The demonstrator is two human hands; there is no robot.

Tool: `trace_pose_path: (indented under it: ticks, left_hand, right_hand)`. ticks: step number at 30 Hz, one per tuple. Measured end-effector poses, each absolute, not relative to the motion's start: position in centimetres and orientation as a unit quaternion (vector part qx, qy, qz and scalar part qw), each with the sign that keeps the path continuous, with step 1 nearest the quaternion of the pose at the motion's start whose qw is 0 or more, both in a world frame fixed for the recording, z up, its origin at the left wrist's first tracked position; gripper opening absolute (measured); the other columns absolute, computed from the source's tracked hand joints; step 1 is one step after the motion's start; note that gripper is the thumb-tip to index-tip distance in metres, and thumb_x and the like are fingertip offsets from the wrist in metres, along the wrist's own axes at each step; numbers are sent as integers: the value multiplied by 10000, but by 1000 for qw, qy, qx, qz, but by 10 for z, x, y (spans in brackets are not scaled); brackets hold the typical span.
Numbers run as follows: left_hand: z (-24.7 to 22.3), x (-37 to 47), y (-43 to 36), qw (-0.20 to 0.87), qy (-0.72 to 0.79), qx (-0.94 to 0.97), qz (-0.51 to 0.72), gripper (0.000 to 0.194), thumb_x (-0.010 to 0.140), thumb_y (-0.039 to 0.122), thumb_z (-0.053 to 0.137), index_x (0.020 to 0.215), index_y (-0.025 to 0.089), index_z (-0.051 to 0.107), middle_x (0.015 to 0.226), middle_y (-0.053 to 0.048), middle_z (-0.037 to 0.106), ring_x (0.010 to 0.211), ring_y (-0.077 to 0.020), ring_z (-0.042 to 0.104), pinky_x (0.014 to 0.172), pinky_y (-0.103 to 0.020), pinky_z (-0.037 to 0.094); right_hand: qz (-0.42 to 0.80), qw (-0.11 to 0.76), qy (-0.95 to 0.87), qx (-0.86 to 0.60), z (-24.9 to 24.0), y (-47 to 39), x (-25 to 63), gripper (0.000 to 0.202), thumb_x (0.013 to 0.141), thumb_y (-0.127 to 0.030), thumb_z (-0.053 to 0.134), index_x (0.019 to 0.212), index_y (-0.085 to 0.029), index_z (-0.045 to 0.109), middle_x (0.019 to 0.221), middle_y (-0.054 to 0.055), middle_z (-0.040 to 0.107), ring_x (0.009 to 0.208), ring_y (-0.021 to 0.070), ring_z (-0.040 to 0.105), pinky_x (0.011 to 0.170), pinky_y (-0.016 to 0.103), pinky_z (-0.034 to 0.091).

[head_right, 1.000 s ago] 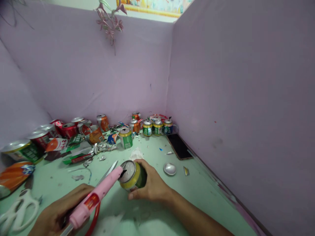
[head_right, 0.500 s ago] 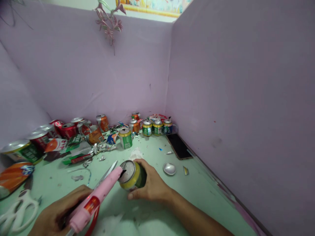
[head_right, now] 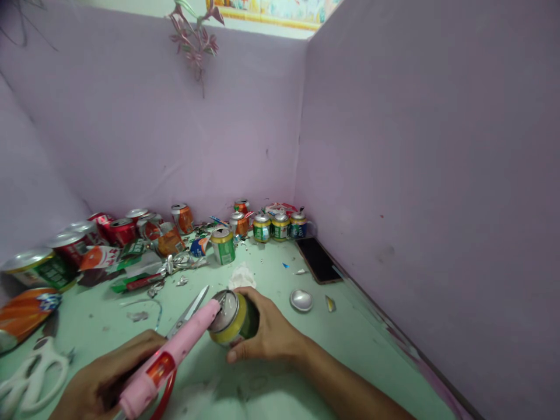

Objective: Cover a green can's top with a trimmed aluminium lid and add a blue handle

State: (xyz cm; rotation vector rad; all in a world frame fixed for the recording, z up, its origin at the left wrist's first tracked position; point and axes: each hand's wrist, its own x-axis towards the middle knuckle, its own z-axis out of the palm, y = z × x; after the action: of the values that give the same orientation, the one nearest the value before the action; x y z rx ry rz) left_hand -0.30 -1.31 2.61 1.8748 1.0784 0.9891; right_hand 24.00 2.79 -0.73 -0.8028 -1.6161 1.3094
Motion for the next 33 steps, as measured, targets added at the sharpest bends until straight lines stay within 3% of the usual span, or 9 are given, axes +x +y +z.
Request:
trace_pose_path:
  ticks: [4, 8, 14, 21, 27, 33]
  left_hand:
    - [25, -4, -12, 381, 415, 733, 381, 380, 676, 573, 614, 815, 223, 666, 695, -14, 602, 610, -167, 564, 557, -227, 428]
    - [25, -5, -12, 388, 410, 730, 386, 408, 663, 597, 615, 812, 220, 672, 697, -12, 601, 608, -165, 559, 567, -229, 426]
    - [28, -3, -13, 393, 416, 726, 381, 380, 664, 578, 624, 791, 221, 660, 699, -4, 601, 605, -155, 559, 544, -214, 401]
    - [27, -1, -15, 376, 422, 734, 377, 425, 661, 647, 572, 754, 241, 661, 663, 1, 589, 581, -159, 546, 531, -224, 395]
    - [25, -8, -11, 356, 403, 772, 339, 296, 686, 554, 594, 783, 280, 650, 646, 1, 579, 541, -162, 546, 480, -232, 402]
    - [23, -13, -9, 344, 402, 781, 331, 251, 718, 514, 578, 794, 284, 643, 658, 12, 595, 556, -156, 562, 483, -215, 418]
  right_hand:
    - [553, 435, -645, -299, -9, 29, 241, 758, 455, -275, 840, 1129, -183, 505, 972, 26, 574, 861, 203, 529, 750, 297, 427]
    - [587, 424, -640, -258, -8, 31, 242, 772, 498, -391, 815, 1162, -162, 495, 1002, 51, 582, 919, 228, 536, 811, 330, 419]
    - [490, 423, -694, -315, -8, 33, 245, 993, 319, -384, 875, 1186, -174, 438, 1158, 91, 520, 1072, 286, 479, 956, 381, 332]
    - [544, 405, -671, -300, -7, 30, 245, 847, 358, -369, 873, 1070, -187, 453, 928, 4, 523, 823, 181, 502, 794, 301, 402]
    - [601, 411, -641, -243, -8, 31, 245, 748, 473, -363, 838, 1105, -181, 481, 985, 25, 532, 866, 180, 504, 754, 268, 403]
    - [608, 419, -637, -219, -6, 32, 246, 756, 477, -440, 822, 1113, -158, 526, 1022, 54, 548, 981, 233, 498, 865, 325, 377]
